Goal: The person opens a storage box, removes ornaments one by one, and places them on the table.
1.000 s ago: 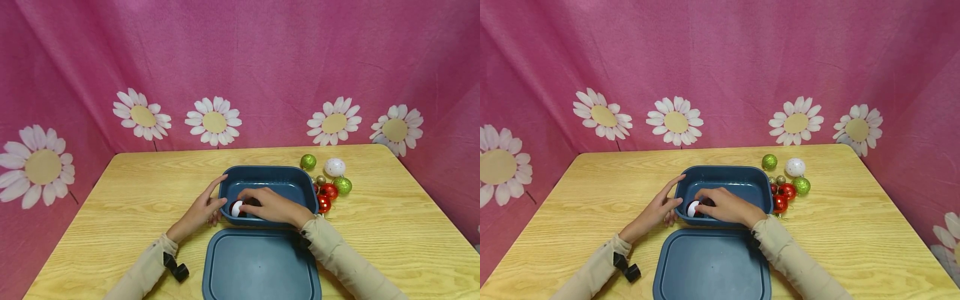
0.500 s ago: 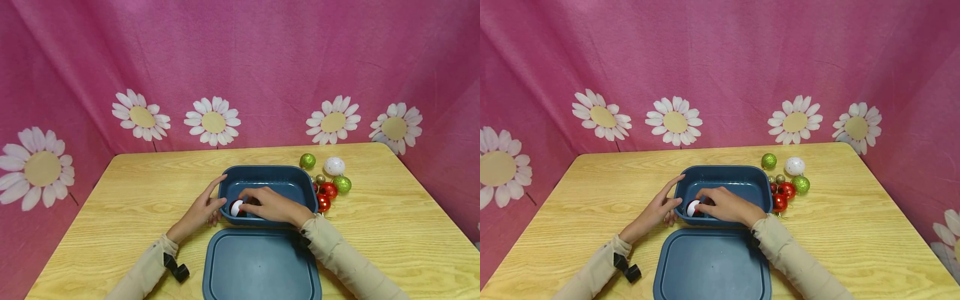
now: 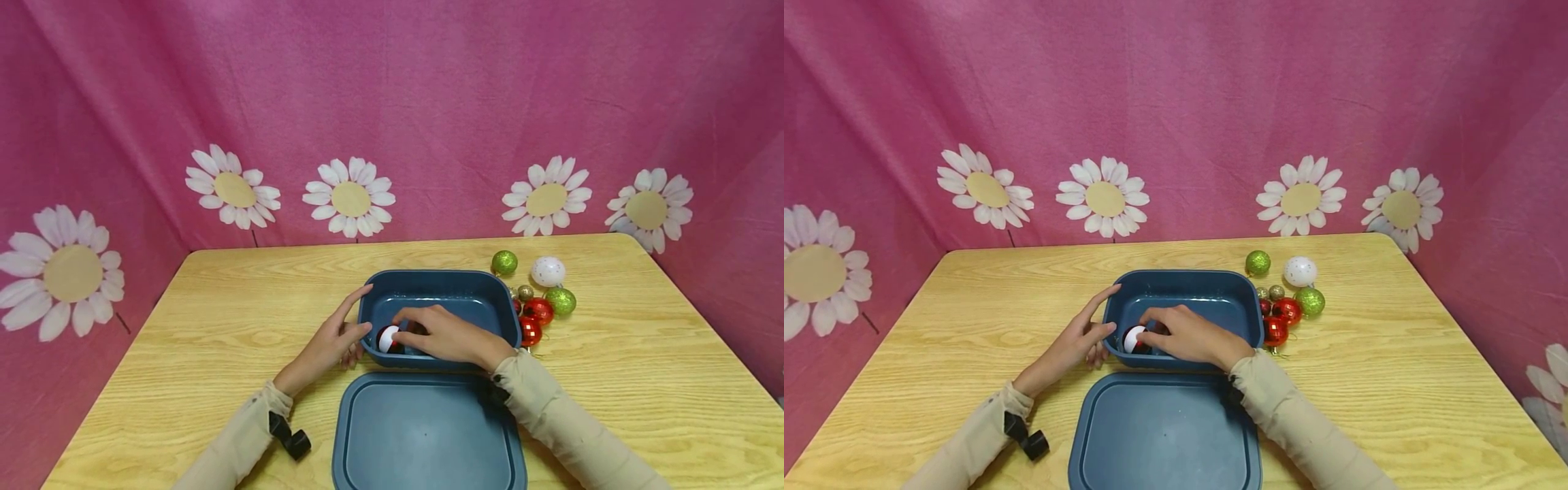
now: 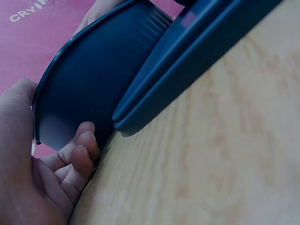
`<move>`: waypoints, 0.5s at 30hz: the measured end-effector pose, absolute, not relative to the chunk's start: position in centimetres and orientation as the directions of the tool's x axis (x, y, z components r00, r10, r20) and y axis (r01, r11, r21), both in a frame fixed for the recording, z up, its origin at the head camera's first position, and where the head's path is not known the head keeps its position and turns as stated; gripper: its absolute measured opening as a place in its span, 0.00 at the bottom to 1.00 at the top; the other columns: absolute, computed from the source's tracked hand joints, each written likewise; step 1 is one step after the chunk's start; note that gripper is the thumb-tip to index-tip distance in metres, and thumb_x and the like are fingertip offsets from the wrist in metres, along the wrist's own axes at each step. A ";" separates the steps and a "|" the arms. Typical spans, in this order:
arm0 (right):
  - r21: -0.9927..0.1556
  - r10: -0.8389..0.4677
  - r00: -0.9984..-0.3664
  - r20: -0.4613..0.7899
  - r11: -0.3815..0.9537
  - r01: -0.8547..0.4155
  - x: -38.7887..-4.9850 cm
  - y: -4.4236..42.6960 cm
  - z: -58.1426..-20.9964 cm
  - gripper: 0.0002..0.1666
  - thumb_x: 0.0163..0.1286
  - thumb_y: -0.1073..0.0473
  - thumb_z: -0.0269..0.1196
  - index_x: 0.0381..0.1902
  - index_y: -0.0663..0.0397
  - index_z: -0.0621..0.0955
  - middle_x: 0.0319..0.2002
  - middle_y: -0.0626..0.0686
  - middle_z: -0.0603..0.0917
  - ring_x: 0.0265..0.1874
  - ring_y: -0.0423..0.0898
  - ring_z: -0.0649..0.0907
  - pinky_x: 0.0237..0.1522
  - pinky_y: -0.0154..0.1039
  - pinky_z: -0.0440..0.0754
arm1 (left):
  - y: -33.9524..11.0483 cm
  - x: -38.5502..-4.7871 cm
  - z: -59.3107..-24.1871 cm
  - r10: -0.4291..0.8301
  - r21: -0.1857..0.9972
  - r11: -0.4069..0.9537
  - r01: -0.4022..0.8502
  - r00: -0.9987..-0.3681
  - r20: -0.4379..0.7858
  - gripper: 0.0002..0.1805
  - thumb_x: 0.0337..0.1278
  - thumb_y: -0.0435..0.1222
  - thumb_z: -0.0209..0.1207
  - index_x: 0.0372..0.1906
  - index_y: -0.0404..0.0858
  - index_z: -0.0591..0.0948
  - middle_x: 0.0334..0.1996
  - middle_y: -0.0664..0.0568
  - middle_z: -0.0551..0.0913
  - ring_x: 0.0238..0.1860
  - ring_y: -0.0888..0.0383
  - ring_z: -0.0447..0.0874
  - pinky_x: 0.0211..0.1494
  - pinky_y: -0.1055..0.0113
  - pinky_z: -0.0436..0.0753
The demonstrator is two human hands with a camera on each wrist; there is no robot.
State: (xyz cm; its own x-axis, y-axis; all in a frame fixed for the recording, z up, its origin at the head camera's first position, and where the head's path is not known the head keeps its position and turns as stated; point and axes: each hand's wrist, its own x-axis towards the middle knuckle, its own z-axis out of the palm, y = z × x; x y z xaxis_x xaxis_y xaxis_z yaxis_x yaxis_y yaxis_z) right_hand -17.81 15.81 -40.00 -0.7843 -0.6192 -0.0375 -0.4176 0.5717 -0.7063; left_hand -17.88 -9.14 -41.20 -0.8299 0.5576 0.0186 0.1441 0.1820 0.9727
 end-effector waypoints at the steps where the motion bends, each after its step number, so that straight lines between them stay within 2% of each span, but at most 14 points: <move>1: -0.708 -0.618 -0.785 -0.039 0.572 -0.415 -17.8 15.8 -40.0 0.21 0.76 0.47 0.57 0.59 0.50 0.79 0.38 0.43 0.85 0.35 0.38 0.83 0.39 0.37 0.82 | -9.1 -17.9 -41.2 0.558 0.972 0.182 0.146 -0.830 0.020 0.34 0.76 0.36 0.50 0.79 0.53 0.54 0.21 0.27 0.76 0.20 0.34 0.75 0.18 0.65 0.76; 15: -0.699 -0.611 -0.790 -0.053 0.588 -0.408 -17.8 15.9 -40.1 0.21 0.76 0.46 0.56 0.59 0.49 0.79 0.39 0.42 0.85 0.36 0.38 0.83 0.40 0.37 0.81 | -9.1 -17.8 -41.2 0.555 0.973 0.183 0.143 -0.831 0.018 0.34 0.76 0.37 0.51 0.79 0.53 0.53 0.21 0.28 0.76 0.20 0.35 0.75 0.17 0.65 0.76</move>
